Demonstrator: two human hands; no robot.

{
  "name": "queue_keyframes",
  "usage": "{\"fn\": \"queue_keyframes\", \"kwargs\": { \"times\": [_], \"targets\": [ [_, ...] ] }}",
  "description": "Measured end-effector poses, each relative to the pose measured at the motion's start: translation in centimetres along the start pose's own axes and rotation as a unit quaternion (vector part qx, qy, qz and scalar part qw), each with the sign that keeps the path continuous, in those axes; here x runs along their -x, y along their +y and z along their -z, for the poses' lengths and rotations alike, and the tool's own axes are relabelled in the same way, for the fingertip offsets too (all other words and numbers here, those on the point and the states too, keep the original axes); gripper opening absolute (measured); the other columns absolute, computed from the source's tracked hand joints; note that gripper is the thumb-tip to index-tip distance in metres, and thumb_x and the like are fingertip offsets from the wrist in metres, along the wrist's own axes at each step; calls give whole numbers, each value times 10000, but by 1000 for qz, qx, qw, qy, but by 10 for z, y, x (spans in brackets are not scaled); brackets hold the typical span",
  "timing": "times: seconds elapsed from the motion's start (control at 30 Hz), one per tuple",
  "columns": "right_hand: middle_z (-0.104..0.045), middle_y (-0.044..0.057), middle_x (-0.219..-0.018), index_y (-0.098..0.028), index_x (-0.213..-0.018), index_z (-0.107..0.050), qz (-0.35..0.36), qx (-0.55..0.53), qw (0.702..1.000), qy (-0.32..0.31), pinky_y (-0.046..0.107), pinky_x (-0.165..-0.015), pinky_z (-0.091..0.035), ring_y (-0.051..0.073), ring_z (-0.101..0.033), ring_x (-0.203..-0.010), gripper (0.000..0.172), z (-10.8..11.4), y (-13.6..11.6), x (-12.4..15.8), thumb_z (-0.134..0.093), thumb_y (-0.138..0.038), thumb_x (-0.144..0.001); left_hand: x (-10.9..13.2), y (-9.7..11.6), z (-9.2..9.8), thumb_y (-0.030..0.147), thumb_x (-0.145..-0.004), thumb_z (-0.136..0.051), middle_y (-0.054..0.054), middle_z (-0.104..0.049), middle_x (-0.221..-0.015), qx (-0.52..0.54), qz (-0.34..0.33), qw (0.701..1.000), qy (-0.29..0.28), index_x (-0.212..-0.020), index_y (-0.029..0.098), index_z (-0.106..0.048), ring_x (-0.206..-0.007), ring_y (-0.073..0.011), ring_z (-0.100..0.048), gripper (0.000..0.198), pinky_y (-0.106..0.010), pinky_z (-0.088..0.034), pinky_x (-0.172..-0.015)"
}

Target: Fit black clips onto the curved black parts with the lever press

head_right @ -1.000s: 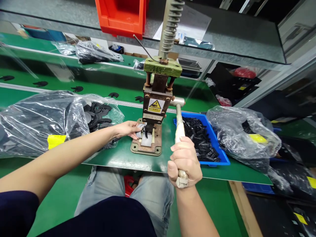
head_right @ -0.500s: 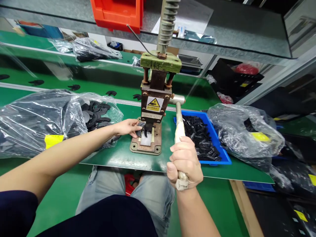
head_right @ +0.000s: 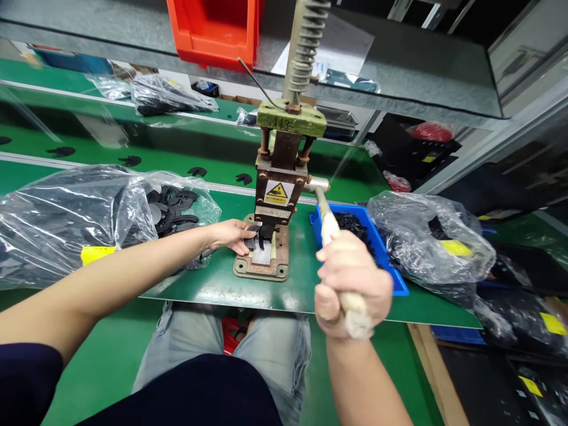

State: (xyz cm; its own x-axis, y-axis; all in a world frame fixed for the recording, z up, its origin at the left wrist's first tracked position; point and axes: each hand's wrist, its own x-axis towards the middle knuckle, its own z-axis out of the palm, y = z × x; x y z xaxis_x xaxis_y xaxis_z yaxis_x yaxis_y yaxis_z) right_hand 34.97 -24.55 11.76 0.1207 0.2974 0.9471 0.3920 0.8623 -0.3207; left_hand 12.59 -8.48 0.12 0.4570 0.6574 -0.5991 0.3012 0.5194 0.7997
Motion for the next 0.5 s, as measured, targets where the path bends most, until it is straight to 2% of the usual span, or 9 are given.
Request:
{"fn": "queue_keyframes", "kwargs": {
  "times": [0.07,0.13,0.2,0.23,0.27,0.33,0.4,0.5],
  "targets": [
    [-656,24,-914,-257,-1119,-664,-7,-23,999,26,525,-958,-595,216,-689,-872,335,-6,2,-38,-774,-404,-839,5,-2,-4,310,-925,-775,-92,-764,-780,10,-17,1000,8,-1133,129,-644,-595,-197,-769,306,-235,-634,-571],
    [-633,98,-1216,-256,-1371,-570,-20,-29,999,13,536,-1100,-548,250,-680,-1130,576,-11,9,-72,-748,-478,-870,9,-5,-6,313,-952,-743,-80,-762,-785,13,-33,999,13,-1154,135,-637,-594,-188,-768,289,-237,-638,-576],
    [-544,139,-1438,-247,-1503,-460,-44,-24,999,-16,541,-1198,-478,269,-624,-1302,695,-13,18,-86,-690,-530,-911,12,-7,-7,319,-969,-724,-71,-756,-768,20,-44,999,12,-1141,135,-634,-594,-181,-766,267,-234,-639,-585],
    [-506,142,-1501,-245,-1525,-432,-54,-18,998,-15,545,-1221,-456,274,-601,-1349,709,-12,24,-84,-663,-545,-925,12,-8,-7,328,-972,-723,-69,-754,-766,25,-50,998,9,-1130,134,-633,-596,-178,-765,266,-232,-639,-591],
    [-488,140,-1531,-242,-1518,-437,-65,-6,998,2,550,-1225,-448,276,-588,-1370,694,-12,29,-76,-642,-555,-933,11,-9,-6,341,-972,-726,-70,-752,-762,28,-55,998,8,-1117,131,-634,-593,-175,-762,272,-229,-636,-590],
    [-514,113,-1498,-249,-1447,-486,-83,24,993,78,562,-1215,-452,268,-580,-1375,606,-10,38,-45,-602,-560,-940,8,-11,-7,372,-965,-738,-76,-750,-751,24,-60,998,13,-1100,126,-639,-584,-175,-758,297,-226,-629,-582],
    [-598,80,-1326,-253,-1349,-529,-151,65,977,136,530,-1145,-505,226,-648,-1221,492,-9,42,-6,-580,-533,-948,4,-12,-8,395,-955,-751,-80,-749,-738,11,-59,998,26,-1103,129,-642,-573,-180,-754,323,-232,-627,-578],
    [-637,76,-1197,-227,-1279,-567,-226,77,965,108,479,-1065,-542,195,-673,-1091,422,-13,41,44,-647,-450,-930,0,-14,-11,400,-946,-762,-76,-748,-736,15,-54,998,38,-1113,134,-640,-568,-183,-753,337,-246,-632,-589]
  ]
}}
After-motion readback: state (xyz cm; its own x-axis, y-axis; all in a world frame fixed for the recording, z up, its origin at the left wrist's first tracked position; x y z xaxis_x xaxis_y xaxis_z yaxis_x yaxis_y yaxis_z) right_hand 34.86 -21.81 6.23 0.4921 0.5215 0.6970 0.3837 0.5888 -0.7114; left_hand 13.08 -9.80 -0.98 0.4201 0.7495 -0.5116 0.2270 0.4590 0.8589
